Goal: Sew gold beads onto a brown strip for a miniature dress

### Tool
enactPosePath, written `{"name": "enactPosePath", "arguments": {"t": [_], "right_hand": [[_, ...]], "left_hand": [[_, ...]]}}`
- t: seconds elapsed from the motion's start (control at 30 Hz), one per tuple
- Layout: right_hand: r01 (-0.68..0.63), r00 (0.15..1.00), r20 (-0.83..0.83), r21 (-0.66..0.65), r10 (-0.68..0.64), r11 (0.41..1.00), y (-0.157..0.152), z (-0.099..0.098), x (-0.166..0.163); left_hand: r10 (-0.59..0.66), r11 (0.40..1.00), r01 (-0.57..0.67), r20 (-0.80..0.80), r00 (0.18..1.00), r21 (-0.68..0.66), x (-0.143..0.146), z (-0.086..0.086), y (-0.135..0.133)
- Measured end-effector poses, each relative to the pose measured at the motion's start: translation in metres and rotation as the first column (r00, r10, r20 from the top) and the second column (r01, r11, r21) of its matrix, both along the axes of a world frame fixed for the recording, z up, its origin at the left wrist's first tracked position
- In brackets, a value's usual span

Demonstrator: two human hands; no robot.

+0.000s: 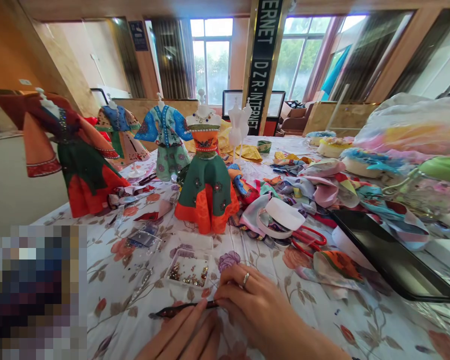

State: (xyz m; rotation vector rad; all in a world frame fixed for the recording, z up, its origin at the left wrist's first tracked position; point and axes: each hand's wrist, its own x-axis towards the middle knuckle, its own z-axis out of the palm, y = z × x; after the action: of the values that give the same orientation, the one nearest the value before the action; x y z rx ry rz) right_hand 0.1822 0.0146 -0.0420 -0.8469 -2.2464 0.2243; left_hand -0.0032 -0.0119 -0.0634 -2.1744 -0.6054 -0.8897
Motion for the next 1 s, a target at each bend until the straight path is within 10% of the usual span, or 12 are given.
{"name": "enactPosePath", "arguments": {"t": [1.0], "right_hand": [[-0.029,0.992,0.127,0.181,0.006,0.983,0.002,0.003,-0.0007]], "left_hand": [[-0.038,0.997,0.046,0.114,0.993,-0.068,0.0072,0.0022,0.003]]}}
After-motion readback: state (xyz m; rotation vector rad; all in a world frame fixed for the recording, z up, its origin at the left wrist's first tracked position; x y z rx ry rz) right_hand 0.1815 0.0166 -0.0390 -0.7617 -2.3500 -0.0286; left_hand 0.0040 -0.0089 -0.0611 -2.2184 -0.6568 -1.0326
